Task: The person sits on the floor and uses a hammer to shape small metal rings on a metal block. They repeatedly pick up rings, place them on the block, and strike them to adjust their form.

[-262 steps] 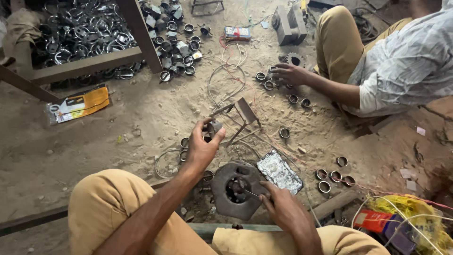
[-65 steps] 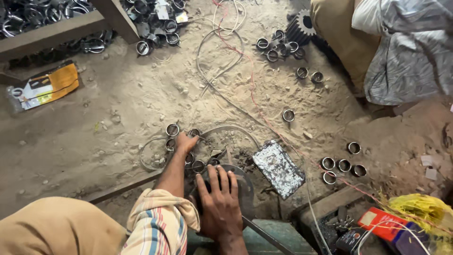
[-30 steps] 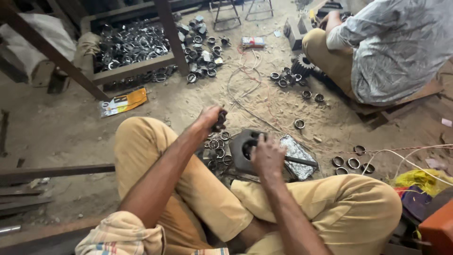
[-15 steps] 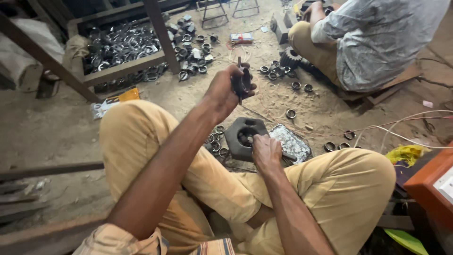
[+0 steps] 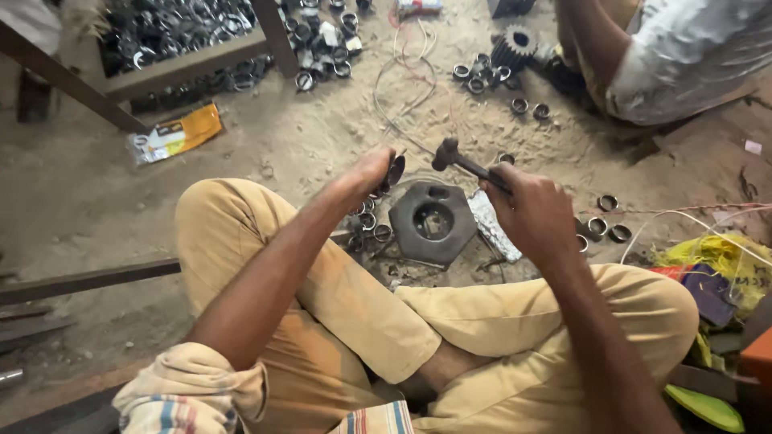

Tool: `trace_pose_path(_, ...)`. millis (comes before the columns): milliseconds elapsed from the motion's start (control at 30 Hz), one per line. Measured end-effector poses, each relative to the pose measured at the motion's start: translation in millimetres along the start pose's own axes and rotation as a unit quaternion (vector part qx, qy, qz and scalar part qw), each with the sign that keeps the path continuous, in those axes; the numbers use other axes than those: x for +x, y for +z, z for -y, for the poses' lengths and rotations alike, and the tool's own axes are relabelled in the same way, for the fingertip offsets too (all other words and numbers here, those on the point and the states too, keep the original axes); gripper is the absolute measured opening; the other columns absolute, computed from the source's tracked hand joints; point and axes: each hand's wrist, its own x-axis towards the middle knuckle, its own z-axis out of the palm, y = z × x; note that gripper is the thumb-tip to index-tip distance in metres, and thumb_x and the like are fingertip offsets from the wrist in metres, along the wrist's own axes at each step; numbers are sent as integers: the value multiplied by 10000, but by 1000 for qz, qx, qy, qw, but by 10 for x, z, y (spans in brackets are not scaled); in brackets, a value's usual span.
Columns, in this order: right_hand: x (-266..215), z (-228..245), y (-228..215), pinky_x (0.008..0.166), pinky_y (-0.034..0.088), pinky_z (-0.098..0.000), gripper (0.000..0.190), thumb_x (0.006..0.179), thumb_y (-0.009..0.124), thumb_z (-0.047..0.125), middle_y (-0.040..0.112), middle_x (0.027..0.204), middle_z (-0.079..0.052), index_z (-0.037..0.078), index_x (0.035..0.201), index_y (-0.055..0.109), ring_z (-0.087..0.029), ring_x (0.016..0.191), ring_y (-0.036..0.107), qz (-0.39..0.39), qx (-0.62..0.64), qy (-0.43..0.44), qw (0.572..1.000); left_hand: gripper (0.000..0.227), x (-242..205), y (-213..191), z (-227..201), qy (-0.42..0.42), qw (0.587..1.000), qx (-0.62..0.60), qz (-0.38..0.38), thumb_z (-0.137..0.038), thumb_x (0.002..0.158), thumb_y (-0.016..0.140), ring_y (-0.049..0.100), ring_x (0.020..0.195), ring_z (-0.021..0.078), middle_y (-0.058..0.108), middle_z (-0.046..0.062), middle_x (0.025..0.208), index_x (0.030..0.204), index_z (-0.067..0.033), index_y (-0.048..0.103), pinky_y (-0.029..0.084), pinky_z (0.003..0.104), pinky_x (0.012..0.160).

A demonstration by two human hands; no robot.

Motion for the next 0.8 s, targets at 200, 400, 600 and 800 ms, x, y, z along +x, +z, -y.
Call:
trace_pose_path(200, 20, -218, 386, 642, 488, -548, 206, 1016, 606, 254, 694, 858, -222, 79, 1117, 645, -446, 778, 663, 12, -2, -31, 999, 296, 205, 136, 258, -59, 997, 42, -3, -300, 930, 609, 588, 817, 141, 649, 33, 947, 1174, -133, 593, 495, 327, 654)
trace_pose_path(400, 75, -286, 601, 644, 482, -573, 180, 1062, 549, 234, 688, 819, -243, 67, 1106, 596, -463, 740, 669, 75, 9, 22, 997, 351, 144, 137, 229, -42, 996, 51, 53, -265, 981, 578, 594, 898, 179, 677, 91, 1042, 1256, -58, 646, 496, 345, 774)
trace_pose_path(600, 155, -213, 649, 618, 465, -575, 173, 1070, 535, 207, 673, 774, -247, 56, 1144, 576, -477, 721, 654, 79, 16, 2, 997, 378, 179, 78, 247, 25, 992, 112, 55, -256, 984, 563, 636, 1011, 148, 731, 83, 1113, 1275, -32, 654, 518, 319, 885)
trace_pose_path(800, 143, -225, 645, 603, 468, -562, 176, 1065, 534, 201, 665, 758, -218, 49, 1146, 570, -450, 690, 657, 102, 23, -1, 995, 375, 70, 138, 143, -14, 994, 99, 47, -264, 999, 534, 636, 983, 183, 748, 124, 1102, 1253, -25, 672, 523, 334, 858)
